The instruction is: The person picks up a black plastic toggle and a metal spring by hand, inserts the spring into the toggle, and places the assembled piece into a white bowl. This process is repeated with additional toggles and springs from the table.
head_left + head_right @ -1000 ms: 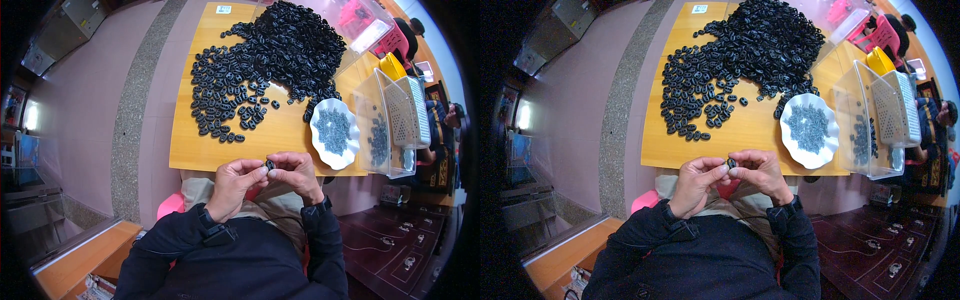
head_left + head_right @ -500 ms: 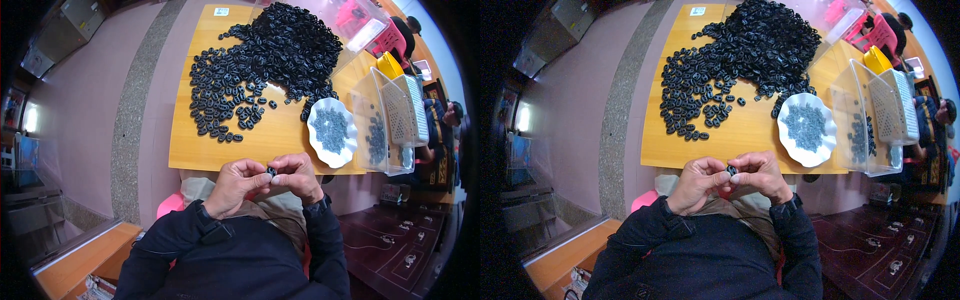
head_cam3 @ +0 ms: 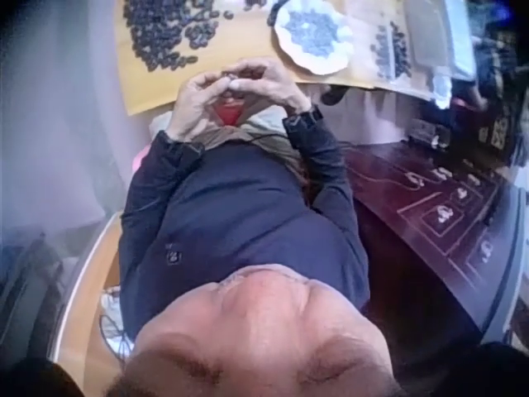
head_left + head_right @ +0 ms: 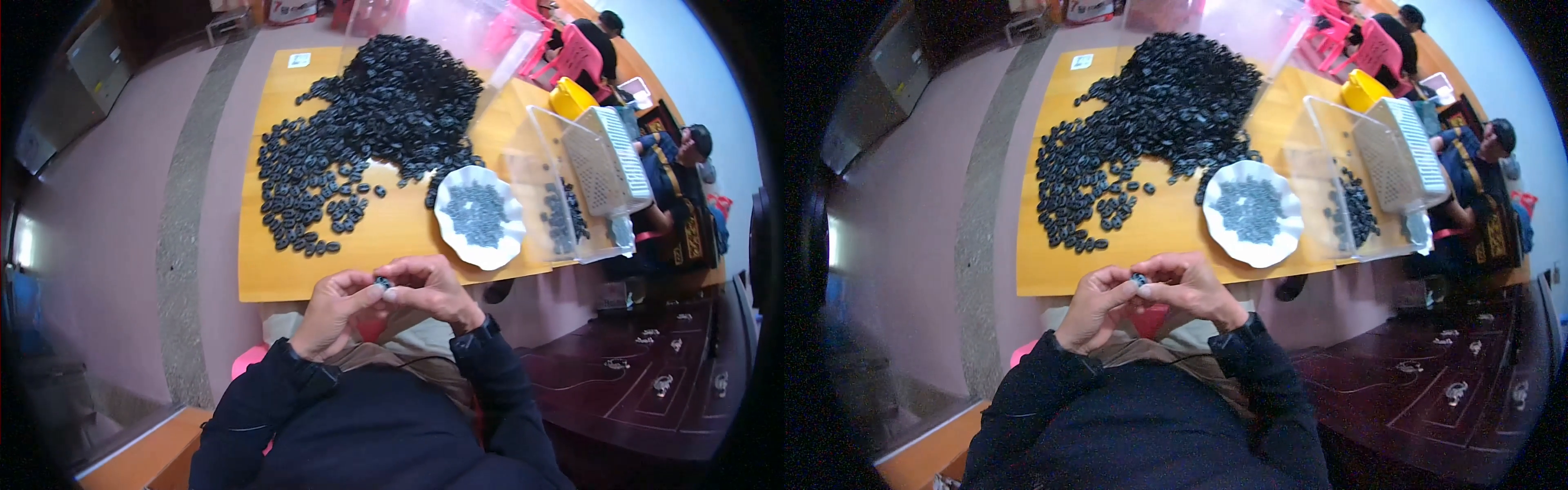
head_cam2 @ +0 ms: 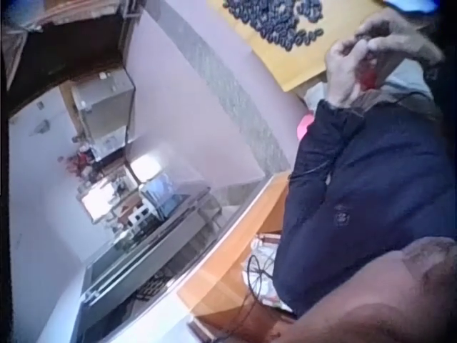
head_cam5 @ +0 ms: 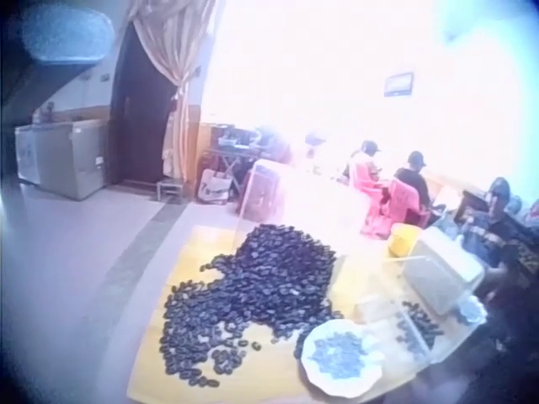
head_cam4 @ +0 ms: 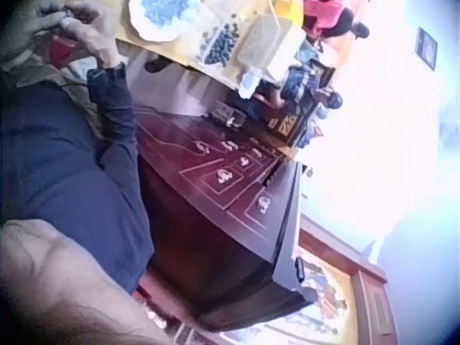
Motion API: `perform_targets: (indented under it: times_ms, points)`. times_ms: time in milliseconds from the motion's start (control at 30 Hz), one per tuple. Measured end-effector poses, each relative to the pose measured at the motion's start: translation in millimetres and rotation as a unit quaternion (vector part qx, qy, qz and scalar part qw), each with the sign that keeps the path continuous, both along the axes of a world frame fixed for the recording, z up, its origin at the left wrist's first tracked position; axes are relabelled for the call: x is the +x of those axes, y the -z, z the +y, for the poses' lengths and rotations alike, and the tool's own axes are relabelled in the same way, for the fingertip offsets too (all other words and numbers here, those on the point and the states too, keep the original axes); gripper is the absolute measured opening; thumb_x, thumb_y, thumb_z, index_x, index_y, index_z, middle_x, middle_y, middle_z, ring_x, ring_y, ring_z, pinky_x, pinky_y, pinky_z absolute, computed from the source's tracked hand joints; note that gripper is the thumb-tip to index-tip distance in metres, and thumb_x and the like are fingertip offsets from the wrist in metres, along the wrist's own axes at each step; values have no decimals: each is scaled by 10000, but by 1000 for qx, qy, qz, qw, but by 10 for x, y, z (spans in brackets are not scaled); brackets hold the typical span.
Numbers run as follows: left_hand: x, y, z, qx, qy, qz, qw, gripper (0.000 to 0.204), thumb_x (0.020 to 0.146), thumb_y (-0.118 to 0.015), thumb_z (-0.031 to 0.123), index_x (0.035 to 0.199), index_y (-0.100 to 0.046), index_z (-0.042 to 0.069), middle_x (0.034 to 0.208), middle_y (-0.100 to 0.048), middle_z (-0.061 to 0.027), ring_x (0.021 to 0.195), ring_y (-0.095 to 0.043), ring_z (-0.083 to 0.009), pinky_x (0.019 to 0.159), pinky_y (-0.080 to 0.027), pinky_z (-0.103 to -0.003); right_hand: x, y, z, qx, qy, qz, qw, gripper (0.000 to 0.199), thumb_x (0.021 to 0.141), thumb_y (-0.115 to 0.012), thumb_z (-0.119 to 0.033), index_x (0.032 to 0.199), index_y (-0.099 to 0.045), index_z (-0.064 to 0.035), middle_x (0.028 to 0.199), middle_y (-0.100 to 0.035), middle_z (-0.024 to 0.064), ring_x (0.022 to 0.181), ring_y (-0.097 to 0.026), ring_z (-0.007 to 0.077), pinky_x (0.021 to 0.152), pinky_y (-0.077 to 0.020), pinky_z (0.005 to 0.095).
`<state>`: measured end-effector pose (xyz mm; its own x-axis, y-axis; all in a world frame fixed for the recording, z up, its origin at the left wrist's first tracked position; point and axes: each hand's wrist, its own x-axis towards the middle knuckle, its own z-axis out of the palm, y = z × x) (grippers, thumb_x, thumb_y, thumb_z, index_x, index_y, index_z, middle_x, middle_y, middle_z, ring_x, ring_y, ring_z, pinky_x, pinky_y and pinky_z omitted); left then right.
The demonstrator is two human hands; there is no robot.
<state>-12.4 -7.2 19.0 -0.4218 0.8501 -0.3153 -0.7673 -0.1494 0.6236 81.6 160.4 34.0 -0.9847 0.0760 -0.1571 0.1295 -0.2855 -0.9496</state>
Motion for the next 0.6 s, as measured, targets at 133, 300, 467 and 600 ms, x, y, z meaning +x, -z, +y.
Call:
perform_targets:
  times_ms: [133,300,467,600]
  points:
    - [35,-16,20,-18,19,17,1000,136,911,-593,124,987,-608,12,893,-649,-63,767,-626,-127,689,-543,-266,107,-5,-10,38,25,35,998,264,857,-648,-21,1110,-603,37,893,-637,28,798,-608,85,688,-506,213]
    - [56,17,10,-26,4,0,1000,143,914,-600,155,952,-612,18,832,-624,-45,742,-607,-117,686,-546,-258,359,-290,84,211,176,37,961,297,837,-656,-28,1122,-597,32,870,-622,28,748,-587,78,653,-488,218]
    - [95,36,3,-48,-1,-5,999,123,910,-607,146,947,-617,29,827,-621,-41,741,-606,-109,695,-550,-258,777,-856,776,459,465,58,755,317,880,-581,-33,1189,-565,37,945,-630,79,662,-586,111,599,-517,237]
    - [124,79,16,-49,7,-17,999,113,908,-607,131,953,-619,28,845,-632,-41,747,-615,-107,706,-561,-263,1054,-1050,1254,602,552,7,577,318,892,-585,-64,1187,-554,50,821,-588,42,633,-550,81,570,-480,212]
